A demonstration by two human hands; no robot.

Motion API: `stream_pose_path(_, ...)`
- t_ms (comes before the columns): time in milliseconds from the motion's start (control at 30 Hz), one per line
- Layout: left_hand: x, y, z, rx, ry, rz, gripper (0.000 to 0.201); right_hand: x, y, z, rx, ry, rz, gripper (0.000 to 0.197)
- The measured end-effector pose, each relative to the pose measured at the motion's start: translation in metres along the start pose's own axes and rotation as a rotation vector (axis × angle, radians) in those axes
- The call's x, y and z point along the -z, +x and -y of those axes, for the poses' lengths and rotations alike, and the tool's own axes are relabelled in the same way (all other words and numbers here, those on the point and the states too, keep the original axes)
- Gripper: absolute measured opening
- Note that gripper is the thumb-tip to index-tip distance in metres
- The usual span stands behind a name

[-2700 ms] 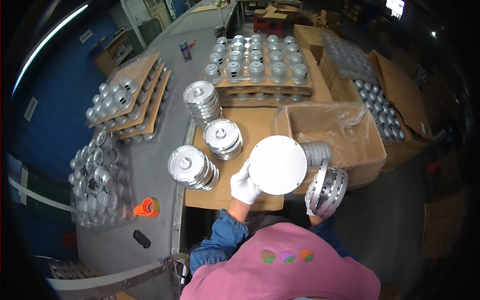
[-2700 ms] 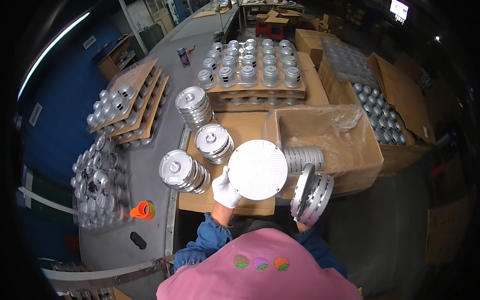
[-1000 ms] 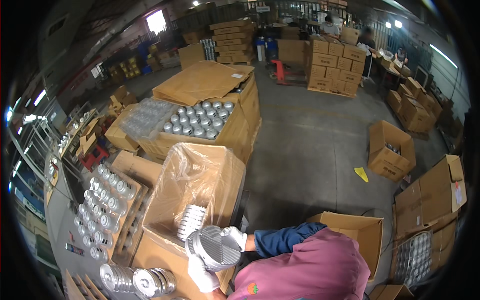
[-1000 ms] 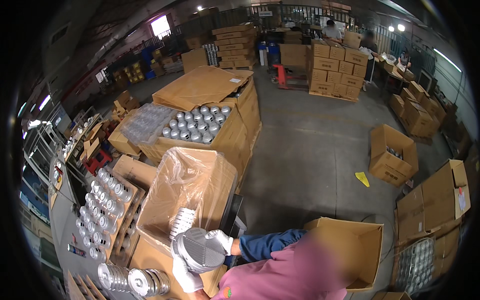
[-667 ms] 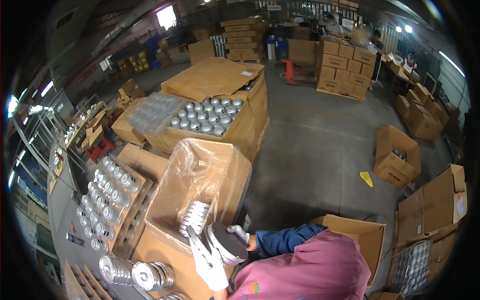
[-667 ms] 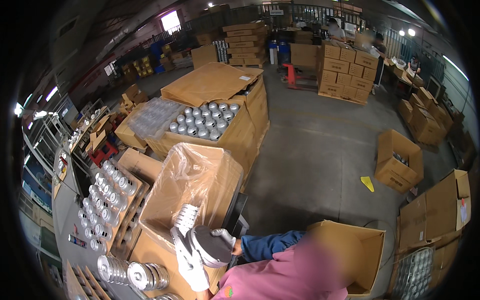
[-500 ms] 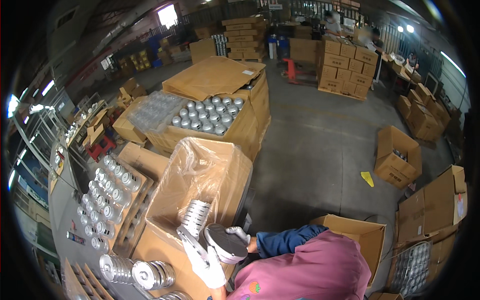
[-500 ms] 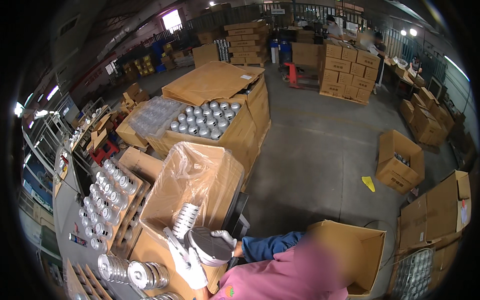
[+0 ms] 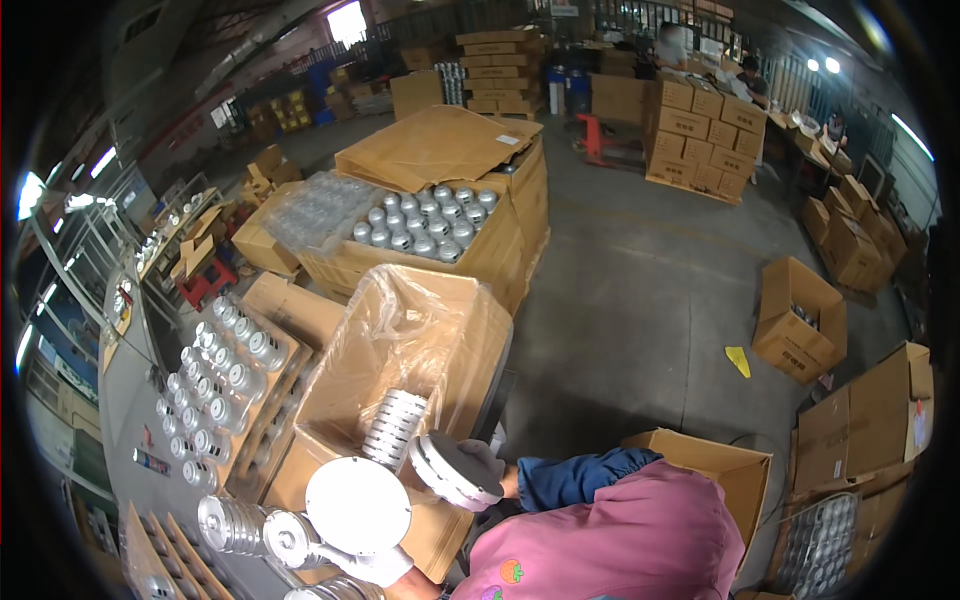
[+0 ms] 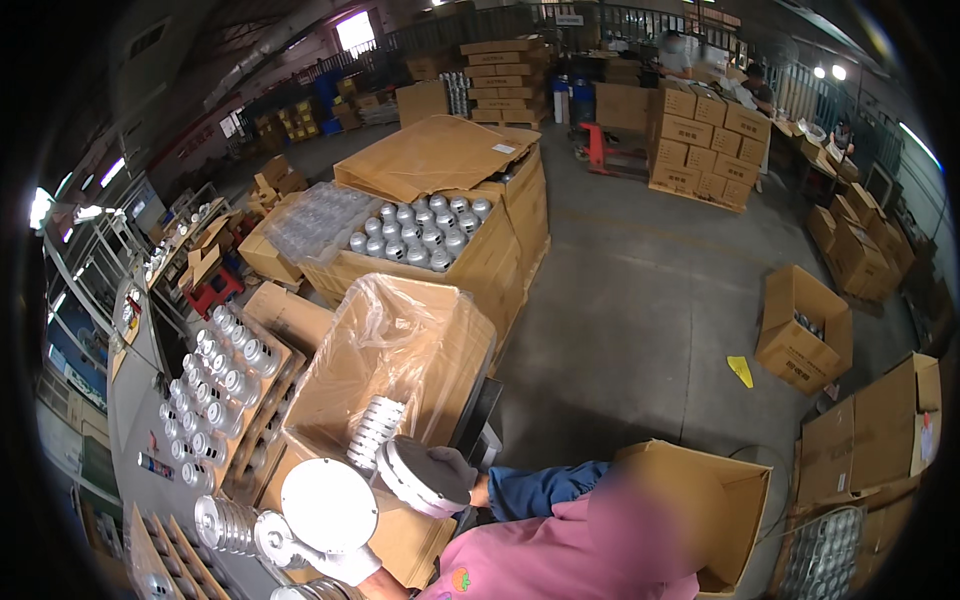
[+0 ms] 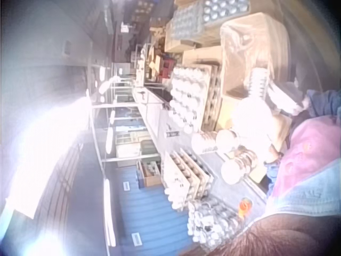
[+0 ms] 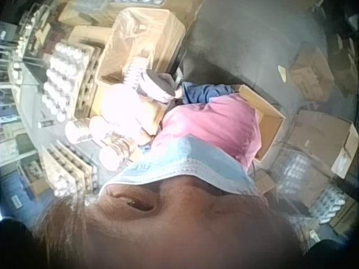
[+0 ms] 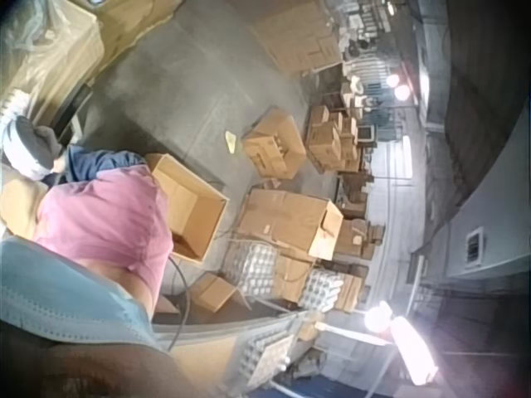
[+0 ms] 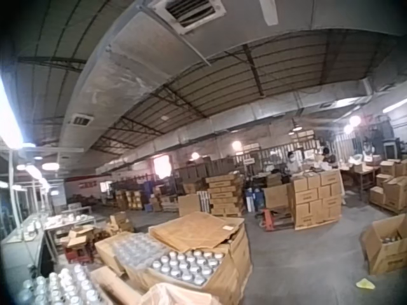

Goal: The person packs metal filter housing and a stack of vents into a cardboard box by hand, placing a cardboard sheet between layers.

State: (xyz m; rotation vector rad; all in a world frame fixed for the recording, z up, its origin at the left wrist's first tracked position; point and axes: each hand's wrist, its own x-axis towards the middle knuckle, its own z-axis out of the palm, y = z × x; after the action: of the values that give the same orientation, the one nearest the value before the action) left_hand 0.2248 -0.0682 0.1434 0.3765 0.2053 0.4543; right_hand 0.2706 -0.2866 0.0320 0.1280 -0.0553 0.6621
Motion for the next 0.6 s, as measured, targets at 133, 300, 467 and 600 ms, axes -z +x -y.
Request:
stream_pose_path(133,-0.009,0.002,0.012,-0.047,-0.063,-0.056,0.045,0.003,-0.002,0.006,0.068,-0.056,0.017,0.051)
stream_pose_path(300,-0.034,0.002,0.052,-0.006,0.075,0.084,0.045,0.003,0.000,0.011,0.168,-0.131,0.050,0.050)
stream_pose_path(467,-0.050,0.005,0.096,0.046,0.217,0.231,0.046,0.005,-0.011,0.016,0.283,-0.204,0.086,0.049)
stream_pose_path(600,-0.051,0.008,0.118,0.038,0.340,0.298,0.046,0.007,-0.004,0.011,0.307,-0.243,0.100,0.049)
